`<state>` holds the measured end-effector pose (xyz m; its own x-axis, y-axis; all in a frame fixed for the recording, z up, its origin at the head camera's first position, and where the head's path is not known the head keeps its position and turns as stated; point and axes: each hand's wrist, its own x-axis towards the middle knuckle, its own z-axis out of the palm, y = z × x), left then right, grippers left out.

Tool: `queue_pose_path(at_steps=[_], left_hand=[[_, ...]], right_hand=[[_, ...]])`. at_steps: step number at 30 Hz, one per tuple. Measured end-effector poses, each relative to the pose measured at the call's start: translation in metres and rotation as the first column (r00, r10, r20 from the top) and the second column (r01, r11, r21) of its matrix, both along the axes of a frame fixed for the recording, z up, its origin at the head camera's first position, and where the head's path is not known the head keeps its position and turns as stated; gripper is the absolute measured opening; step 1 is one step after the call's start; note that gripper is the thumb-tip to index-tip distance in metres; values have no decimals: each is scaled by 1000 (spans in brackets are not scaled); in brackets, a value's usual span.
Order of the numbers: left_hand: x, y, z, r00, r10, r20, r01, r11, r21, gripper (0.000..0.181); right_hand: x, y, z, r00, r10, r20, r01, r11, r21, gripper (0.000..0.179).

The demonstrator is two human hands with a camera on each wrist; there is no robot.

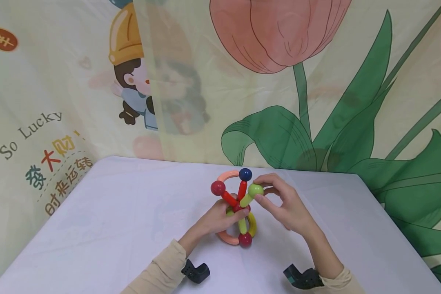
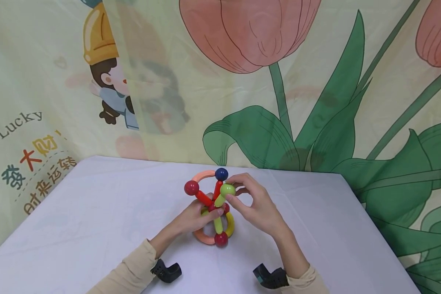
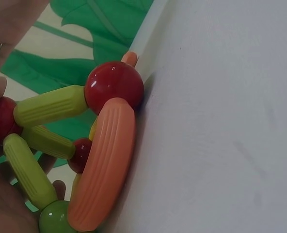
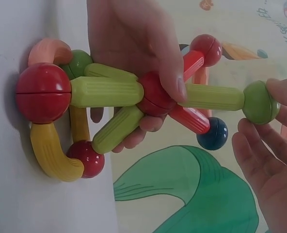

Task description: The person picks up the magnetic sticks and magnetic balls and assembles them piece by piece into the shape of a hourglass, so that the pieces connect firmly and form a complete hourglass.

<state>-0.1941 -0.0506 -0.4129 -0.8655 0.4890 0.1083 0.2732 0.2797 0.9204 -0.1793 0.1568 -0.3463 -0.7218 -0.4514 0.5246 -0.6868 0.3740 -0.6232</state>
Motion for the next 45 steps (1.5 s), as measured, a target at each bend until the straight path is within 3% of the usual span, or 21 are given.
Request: queue_pose_path(at_steps=[13,21,30,45], left_hand=[[-1,1,-1,999,2,-34,-2,1000,7,26],[-2,1,-1,999,6,-32,-6,1000,5,31],[-2,2,-1,999,11,-30,-11,1000,-3,31],[-2,2,-2,999,0,-43,0,1000,2,28]], right_hand=[[0,1,1,1000,-16,8,16,999,30,42],[-2,6,-1,999,-18,40,17,999,29,37],[-10,19,-4,996,-62,70,63,998,-2,33],[-21,35,-14,988,-111,109,104,992,64,27]])
